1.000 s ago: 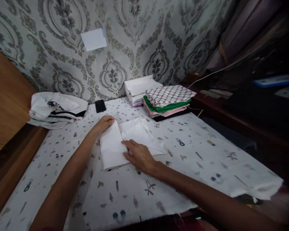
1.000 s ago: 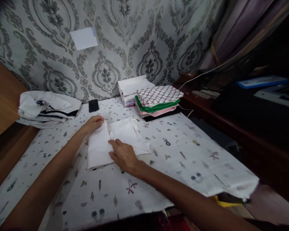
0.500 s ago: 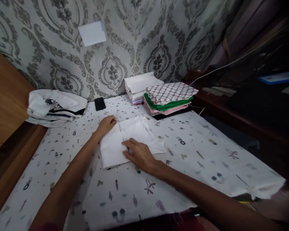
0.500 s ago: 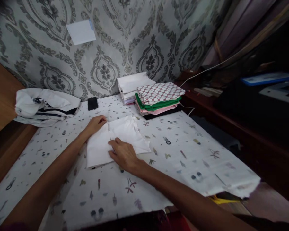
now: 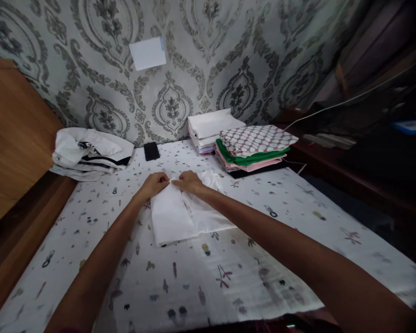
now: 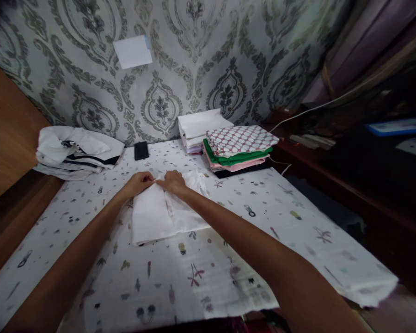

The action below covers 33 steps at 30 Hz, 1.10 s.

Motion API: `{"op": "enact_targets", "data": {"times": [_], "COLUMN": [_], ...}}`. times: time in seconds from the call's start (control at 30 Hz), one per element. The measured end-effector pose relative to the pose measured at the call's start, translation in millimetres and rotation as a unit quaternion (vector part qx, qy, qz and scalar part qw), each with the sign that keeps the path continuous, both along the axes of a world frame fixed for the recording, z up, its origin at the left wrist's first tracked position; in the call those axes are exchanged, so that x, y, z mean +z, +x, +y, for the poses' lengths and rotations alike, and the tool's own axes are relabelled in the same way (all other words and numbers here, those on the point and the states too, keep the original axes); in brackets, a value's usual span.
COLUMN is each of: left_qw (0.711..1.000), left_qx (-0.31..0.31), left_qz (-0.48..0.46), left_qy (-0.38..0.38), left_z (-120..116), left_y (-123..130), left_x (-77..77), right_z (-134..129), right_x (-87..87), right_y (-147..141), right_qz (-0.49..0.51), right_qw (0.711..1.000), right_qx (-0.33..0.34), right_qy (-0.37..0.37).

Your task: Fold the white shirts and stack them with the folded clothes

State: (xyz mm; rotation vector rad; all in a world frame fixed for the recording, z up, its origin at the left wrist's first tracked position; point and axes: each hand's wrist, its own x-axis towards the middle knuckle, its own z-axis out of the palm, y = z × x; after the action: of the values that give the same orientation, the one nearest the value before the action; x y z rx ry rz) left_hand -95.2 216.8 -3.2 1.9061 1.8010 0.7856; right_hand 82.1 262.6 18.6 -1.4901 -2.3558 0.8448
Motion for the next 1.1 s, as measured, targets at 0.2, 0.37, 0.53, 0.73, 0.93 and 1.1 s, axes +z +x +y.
{"op": "enact_targets", "data": {"times": [0.2, 0.37, 0.53, 0.73, 0.93, 1.1], "left_qw": [0.986, 0.979, 0.995, 0.993, 0.981, 0.982], "left_qx": [-0.029, -0.023, 0.007, 0.046, 0.057, -0.018], "left_qz": [-0.162, -0.202, -0.095, 0.095, 0.172, 0.174], "left_qy": [0.017, 0.003, 0.019, 0.058, 0.068, 0.068], "left_z": [-7, -11, -14, -17, -26, -63], "left_y": [-7, -17, -22, -20, -10, 23], "left_x": [3.2, 6.4, 8.0, 1.1, 11.3, 21.0], "right_z": [0, -9, -17, -15, -18, -24], "right_x": [-11.0, -13.5, -7.4, -0.8, 3.0, -3.3], "right_y": [-11, -9, -5, -6, -5, 0], "right_qz": [0.12, 0.245, 0.22, 0.089, -0.036, 0.031], "right_qw": [0.992, 0.964, 0.973, 0.995, 0.998, 0.983], "right_qx": [-0.016, -0.015, -0.025, -0.006, 0.034, 0.096], "right_qy": [-0.026, -0.1, -0.063, -0.043, 0.048, 0.154]}}
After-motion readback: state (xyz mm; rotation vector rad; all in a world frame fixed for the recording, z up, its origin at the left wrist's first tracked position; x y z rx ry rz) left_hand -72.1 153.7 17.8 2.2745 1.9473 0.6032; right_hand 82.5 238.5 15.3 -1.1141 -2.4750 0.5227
